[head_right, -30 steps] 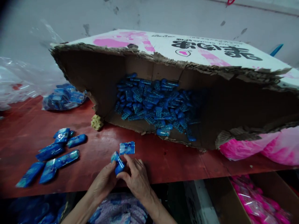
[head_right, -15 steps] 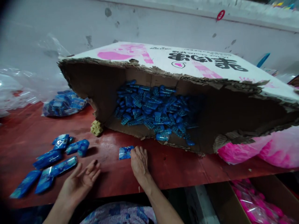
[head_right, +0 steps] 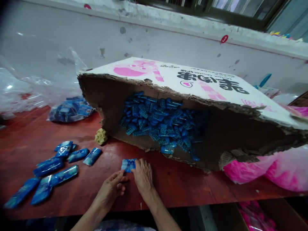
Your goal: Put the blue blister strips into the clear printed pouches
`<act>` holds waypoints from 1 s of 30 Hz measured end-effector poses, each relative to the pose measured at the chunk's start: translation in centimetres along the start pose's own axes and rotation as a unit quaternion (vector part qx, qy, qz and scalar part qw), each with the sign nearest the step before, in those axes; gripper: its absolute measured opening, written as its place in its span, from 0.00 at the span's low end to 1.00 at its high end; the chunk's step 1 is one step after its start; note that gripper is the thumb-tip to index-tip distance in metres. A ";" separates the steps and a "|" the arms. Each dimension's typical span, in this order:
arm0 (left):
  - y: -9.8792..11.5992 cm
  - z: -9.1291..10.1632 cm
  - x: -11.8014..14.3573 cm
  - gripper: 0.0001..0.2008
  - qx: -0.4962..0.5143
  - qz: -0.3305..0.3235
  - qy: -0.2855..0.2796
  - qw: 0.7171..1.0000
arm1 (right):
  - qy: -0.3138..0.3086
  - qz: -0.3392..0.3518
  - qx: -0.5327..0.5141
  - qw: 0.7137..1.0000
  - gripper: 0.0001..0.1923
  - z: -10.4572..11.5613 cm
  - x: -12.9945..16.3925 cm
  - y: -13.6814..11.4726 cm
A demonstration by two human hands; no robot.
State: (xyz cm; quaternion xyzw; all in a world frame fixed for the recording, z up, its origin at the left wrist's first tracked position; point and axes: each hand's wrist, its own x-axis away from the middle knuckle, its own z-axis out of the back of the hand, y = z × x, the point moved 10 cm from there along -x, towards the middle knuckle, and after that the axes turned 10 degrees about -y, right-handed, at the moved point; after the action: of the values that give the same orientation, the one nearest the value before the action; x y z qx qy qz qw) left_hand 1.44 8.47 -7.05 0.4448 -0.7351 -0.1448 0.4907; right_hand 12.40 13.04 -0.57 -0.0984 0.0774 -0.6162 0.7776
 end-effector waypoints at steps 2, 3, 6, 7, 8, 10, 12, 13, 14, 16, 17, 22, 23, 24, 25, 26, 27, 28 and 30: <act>0.0 0.2 0.0 0.11 0.004 -0.005 0.001 1.000 | 0.004 0.002 -0.001 1.000 0.05 0.0 -0.2 0.0; 0.0 0.3 0.0 0.12 0.003 -0.006 0.003 1.000 | 0.006 0.001 -0.001 1.000 0.07 0.0 -0.3 0.0; 0.0 0.6 0.3 0.14 -0.004 -0.004 0.023 1.000 | 0.013 -0.002 -0.003 1.000 0.10 0.3 -0.2 0.0; -0.1 0.6 0.4 0.15 -0.008 -0.003 0.028 1.000 | 0.018 -0.001 -0.010 1.000 0.10 0.6 0.0 -0.1; -0.1 0.6 0.5 0.17 -0.013 -0.003 0.032 0.999 | 0.024 0.000 -0.021 0.999 0.09 0.9 0.4 -0.2; 0.0 0.4 0.4 0.19 -0.019 -0.007 0.027 0.999 | 0.041 0.011 -0.057 0.998 0.09 1.8 1.3 -0.7; -0.1 -0.1 0.1 0.18 -0.020 -0.009 0.008 1.000 | 0.061 0.029 -0.098 0.993 0.10 2.6 2.2 -1.2; -0.1 -0.2 -0.1 0.17 -0.019 -0.010 0.001 1.000 | 0.069 0.037 -0.120 0.990 0.10 2.9 2.6 -1.4; 0.0 -0.3 -0.2 0.17 -0.016 -0.013 -0.005 1.000 | 0.075 0.043 -0.145 0.986 0.10 3.1 2.9 -1.4; 0.2 -0.3 -0.5 0.19 -0.008 -0.022 -0.005 1.000 | 0.085 0.048 -0.186 0.978 0.10 3.5 3.2 -1.2; 0.4 -0.3 -0.5 0.22 -0.003 -0.028 -0.005 1.000 | 0.090 0.048 -0.195 0.976 0.09 3.6 3.2 -1.0; 0.6 -1.0 -0.6 0.22 0.011 -0.037 -0.031 0.999 | 0.098 0.063 -0.165 0.979 0.09 4.3 3.6 -1.4; 0.6 -1.0 -0.6 0.21 0.014 -0.037 -0.029 0.999 | 0.093 0.066 -0.176 0.978 0.09 4.3 3.7 -1.6; 0.5 -0.8 -0.5 0.21 0.016 -0.038 -0.024 0.999 | 0.087 0.064 -0.203 0.973 0.09 4.2 3.8 -1.6; 0.5 -0.7 -0.5 0.21 0.016 -0.039 -0.017 0.999 | 0.080 0.052 -0.248 0.964 0.07 4.0 3.8 -1.4; 0.4 -0.5 -0.5 0.22 0.013 -0.037 -0.013 0.999 | 0.072 0.029 -0.308 0.948 0.06 3.6 3.8 -0.8; 0.3 -0.4 -0.6 0.22 0.008 -0.031 -0.010 0.999 | 0.062 -0.004 -0.381 0.923 0.11 3.0 3.7 0.0; 0.1 -0.4 -0.6 0.22 0.002 -0.022 -0.010 1.000 | 0.044 -0.037 -0.458 0.887 0.16 2.0 3.5 0.8; -0.3 -0.6 -0.7 0.21 0.001 -0.004 -0.023 1.000 | -0.022 -0.075 -0.596 0.799 0.18 -0.2 3.0 1.1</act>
State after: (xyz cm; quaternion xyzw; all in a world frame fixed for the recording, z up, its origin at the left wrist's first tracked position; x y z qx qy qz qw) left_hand 2.18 9.01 -7.38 0.4445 -0.7448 -0.1562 0.4726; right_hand 14.03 10.35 -1.08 -0.5616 0.4051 -0.5023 0.5179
